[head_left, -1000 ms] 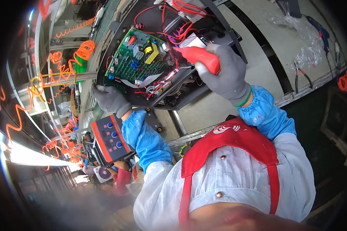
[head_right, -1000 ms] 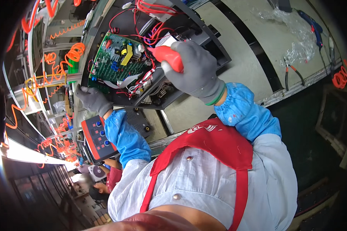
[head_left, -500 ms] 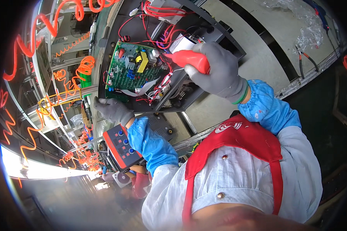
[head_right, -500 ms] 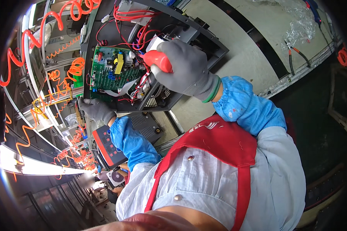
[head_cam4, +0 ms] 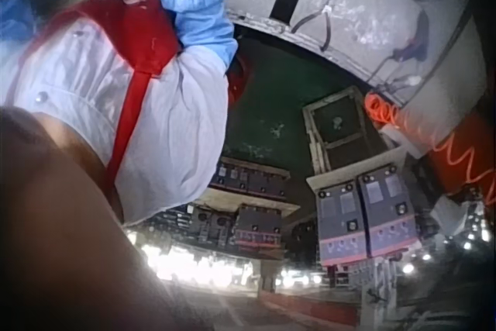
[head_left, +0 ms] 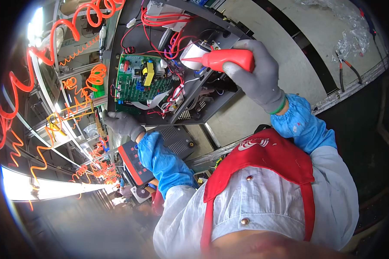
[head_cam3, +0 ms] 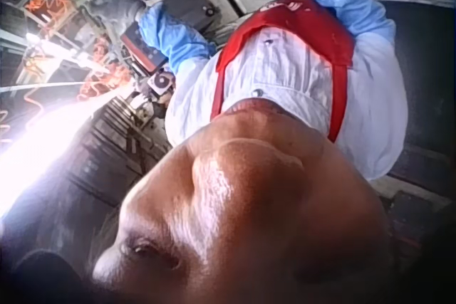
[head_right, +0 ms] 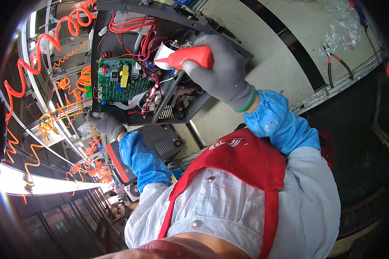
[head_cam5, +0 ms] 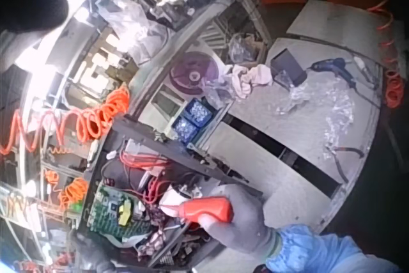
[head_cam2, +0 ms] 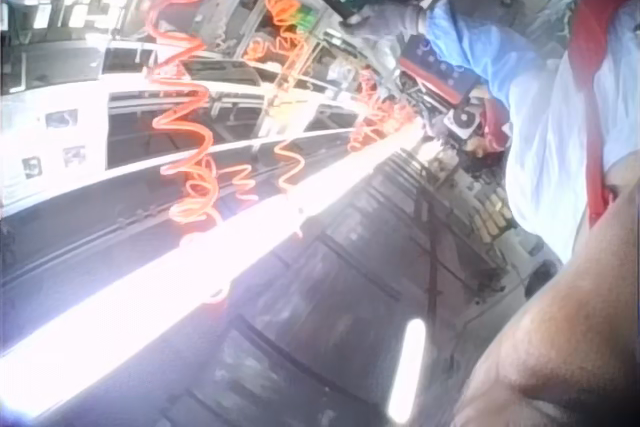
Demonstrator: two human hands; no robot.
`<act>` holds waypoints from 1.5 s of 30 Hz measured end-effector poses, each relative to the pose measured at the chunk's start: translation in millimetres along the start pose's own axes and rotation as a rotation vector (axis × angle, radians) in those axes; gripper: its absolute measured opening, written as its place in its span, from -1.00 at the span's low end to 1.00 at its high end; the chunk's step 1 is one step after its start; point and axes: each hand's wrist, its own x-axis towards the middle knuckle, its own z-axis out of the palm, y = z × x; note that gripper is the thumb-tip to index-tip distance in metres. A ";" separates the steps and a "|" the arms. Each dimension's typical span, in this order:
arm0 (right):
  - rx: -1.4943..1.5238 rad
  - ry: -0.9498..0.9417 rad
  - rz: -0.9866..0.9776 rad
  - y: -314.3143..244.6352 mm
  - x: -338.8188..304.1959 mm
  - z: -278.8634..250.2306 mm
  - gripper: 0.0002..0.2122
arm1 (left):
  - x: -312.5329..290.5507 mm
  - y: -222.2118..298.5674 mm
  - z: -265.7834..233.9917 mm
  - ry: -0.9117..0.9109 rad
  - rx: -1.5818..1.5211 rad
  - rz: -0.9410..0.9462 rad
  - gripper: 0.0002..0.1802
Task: Installing and securing internal components, wiring, and fans inside an industrial electronic power supply unit.
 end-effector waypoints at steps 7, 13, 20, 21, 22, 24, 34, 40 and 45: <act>-0.068 -0.081 -0.058 13.0 12.7 20.7 -0.65 | 0.1 1.2 -1.0 -0.021 -0.022 0.005 -0.63; -0.083 -0.083 -0.063 14.0 17.1 24.9 -0.65 | -1.3 0.6 -2.3 -0.017 -0.023 -0.004 -0.62; -0.124 -0.103 -0.073 12.5 16.4 26.4 -0.66 | -1.8 9.7 -5.7 -0.023 -0.020 -0.031 -0.63; -0.118 -0.097 -0.078 13.2 15.7 26.0 -0.66 | -1.9 8.6 -5.2 -0.015 -0.024 -0.015 -0.63; -0.113 -0.091 -0.083 13.9 15.2 25.8 -0.66 | -1.8 7.6 -4.5 -0.007 -0.028 0.001 -0.63; -0.101 -0.088 -0.080 14.1 14.0 25.0 -0.65 | -1.3 3.5 -2.3 -0.001 -0.030 0.021 -0.64; -0.061 -0.109 0.011 14.1 9.4 25.2 -0.66 | -1.5 7.4 -1.2 -0.020 0.013 0.004 -0.63; 0.080 -0.124 0.219 15.1 9.5 27.1 -0.68 | -3.5 11.8 -2.3 -0.010 0.035 0.020 -0.64; 0.079 -0.115 0.230 15.7 13.0 26.0 -0.67 | -3.4 -0.3 7.6 0.033 0.028 0.049 -0.66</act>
